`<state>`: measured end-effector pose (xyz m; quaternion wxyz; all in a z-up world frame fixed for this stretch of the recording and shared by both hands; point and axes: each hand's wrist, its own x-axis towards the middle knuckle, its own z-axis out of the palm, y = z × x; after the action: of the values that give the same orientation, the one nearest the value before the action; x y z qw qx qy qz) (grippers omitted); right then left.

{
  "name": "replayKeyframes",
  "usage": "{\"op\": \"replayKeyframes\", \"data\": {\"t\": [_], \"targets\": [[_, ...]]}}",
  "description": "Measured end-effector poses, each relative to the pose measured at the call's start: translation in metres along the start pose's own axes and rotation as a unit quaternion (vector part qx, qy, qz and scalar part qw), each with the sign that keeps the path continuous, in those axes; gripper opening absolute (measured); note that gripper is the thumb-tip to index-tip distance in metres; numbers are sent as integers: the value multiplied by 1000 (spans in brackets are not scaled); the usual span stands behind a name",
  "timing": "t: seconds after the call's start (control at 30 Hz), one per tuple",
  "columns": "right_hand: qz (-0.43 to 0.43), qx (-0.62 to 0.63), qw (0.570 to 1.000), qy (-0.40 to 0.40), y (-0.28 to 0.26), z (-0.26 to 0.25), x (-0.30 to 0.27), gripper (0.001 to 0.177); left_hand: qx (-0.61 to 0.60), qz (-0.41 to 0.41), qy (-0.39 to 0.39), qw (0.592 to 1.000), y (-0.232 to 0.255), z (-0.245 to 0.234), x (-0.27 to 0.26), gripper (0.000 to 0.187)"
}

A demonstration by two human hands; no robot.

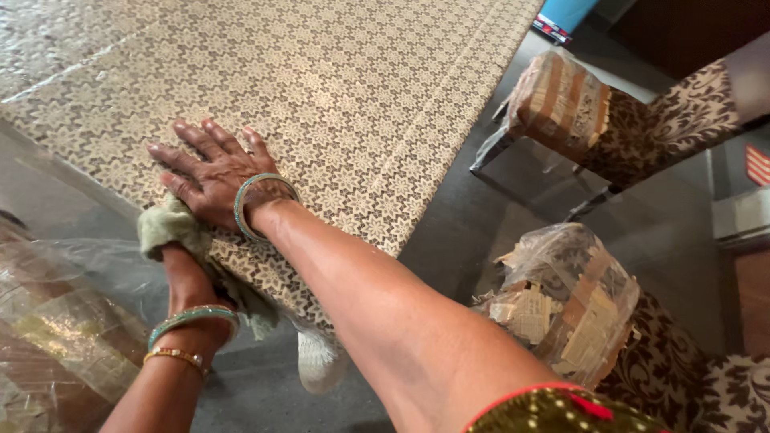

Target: The person wipes a patterned tablecloth on a dining table using a green cloth. They move the cloth across the surface and along the edges, smoothing the fabric as they clean.

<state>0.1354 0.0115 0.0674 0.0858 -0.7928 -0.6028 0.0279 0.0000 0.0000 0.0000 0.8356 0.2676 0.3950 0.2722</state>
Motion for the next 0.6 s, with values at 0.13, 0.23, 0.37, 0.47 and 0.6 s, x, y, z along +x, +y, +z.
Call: {"op": "replayKeyframes", "data": {"t": [0.13, 0.23, 0.37, 0.47, 0.6], "targets": [[1, 37, 999, 9, 2, 1, 1, 62, -29, 40, -1, 999, 2, -5, 20, 76], [3, 67, 998, 16, 6, 4, -2, 65, -68, 77, -24, 994, 2, -23, 59, 75], [-7, 93, 995, 23, 5, 3, 1, 70, -117, 127, -69, 983, 16, -63, 112, 75], [1, 93, 995, 18, 7, 4, 1, 75, -61, 236, -69, 967, 19, -72, 133, 70], [-3, 89, 996, 0, 6, 3, 4, 81, -127, 135, -95, 978, 1, -54, 104, 72]]}}
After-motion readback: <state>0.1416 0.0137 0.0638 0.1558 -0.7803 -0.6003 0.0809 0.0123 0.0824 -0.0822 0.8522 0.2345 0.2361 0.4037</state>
